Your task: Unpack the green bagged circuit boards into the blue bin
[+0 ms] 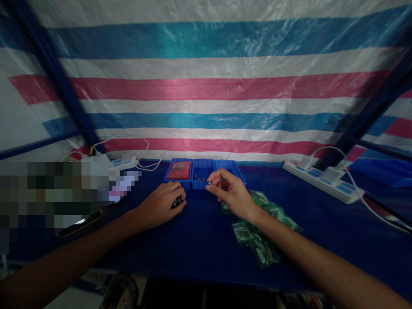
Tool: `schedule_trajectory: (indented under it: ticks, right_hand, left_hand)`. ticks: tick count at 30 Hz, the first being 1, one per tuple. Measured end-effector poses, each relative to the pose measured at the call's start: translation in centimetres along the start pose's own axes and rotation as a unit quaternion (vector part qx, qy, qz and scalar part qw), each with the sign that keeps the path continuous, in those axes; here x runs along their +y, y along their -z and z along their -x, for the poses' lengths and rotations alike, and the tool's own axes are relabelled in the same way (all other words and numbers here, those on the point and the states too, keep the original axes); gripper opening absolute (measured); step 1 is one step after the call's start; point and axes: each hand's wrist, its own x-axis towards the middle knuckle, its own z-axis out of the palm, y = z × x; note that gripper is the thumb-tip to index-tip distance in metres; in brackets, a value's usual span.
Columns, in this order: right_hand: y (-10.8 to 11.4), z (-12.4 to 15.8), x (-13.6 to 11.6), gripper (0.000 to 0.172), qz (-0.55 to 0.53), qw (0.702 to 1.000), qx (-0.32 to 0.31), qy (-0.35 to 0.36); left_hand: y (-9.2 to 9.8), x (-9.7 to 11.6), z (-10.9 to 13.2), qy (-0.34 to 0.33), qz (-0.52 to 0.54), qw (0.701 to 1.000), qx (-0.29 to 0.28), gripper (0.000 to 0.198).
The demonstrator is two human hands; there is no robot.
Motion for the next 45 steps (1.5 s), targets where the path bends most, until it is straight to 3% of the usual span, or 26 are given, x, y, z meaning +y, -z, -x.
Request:
schedule_trajectory:
  ticks: [26,45]
  right_hand:
    - [0.02,0.01,0.02,0.027,0.016,0.999,-0.01,-0.026]
    - [0.01,-0.04,0.12,0.03,-0.021,0.999,-0.036,-0.033]
  left_hand:
    - [-0.12,-0.09,0.13,0.034,-0.034,0.999,-0.017,0.016]
    - [-0.32,-0.21,0.22,0.02,-0.017,1.0,-0.013,0.021]
